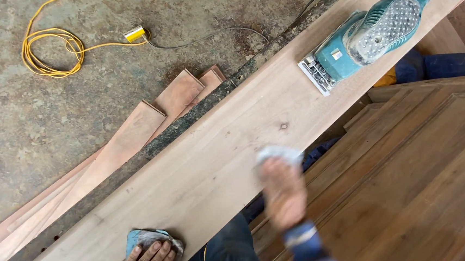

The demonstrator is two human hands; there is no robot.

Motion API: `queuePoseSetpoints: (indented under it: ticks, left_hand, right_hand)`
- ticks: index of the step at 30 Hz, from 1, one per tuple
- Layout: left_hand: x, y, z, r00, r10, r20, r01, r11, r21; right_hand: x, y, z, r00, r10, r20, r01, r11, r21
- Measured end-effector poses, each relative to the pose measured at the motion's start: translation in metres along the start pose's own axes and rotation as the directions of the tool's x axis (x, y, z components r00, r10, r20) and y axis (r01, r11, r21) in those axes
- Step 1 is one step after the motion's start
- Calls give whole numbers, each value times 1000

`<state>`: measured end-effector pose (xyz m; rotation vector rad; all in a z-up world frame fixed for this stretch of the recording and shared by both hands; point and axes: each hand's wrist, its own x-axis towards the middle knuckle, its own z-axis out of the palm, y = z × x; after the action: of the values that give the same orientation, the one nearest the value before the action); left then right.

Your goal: Sanding a long wooden board using an orbital sander and manual sandpaper blocks.

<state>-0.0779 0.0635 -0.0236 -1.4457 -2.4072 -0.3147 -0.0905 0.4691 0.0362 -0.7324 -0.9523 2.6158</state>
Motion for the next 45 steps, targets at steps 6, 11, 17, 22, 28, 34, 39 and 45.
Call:
queuePoseSetpoints:
  ticks: [6,11,17,22,28,34,39,45]
  left_hand:
    - [-19,2,-4,968,-7,250,38,992,-120]
    - [-7,2,-3,994,-45,95,56,993,-108]
    - [-11,2,-2,993,-12,118,23,996,-90]
    - [-26,6,4,989,-46,144,63,991,-115]
    - [-29,0,32,1000,15,-5,-15,999,45]
    - [200,-8,12,963,193,187,-109,917,-383]
    - [421,21,50,955,265,136,-218,932,-290]
    - [469,40,57,992,65,111,-29,953,-302]
  right_hand:
    - [42,-45,2,780,-595,194,289,68,-955]
    - [-44,49,37,843,-488,227,473,472,-744]
    - [46,-46,-24,923,-372,-102,335,904,-266]
    - [84,-104,3,712,-647,275,283,-95,-955]
    - [-6,-31,7,660,-402,634,471,-436,-767]
    - [83,-146,-34,685,-467,559,307,-510,-803]
    - [153,-233,-23,688,-498,529,169,-598,-783]
    - [148,-204,-15,643,-531,553,217,-566,-796]
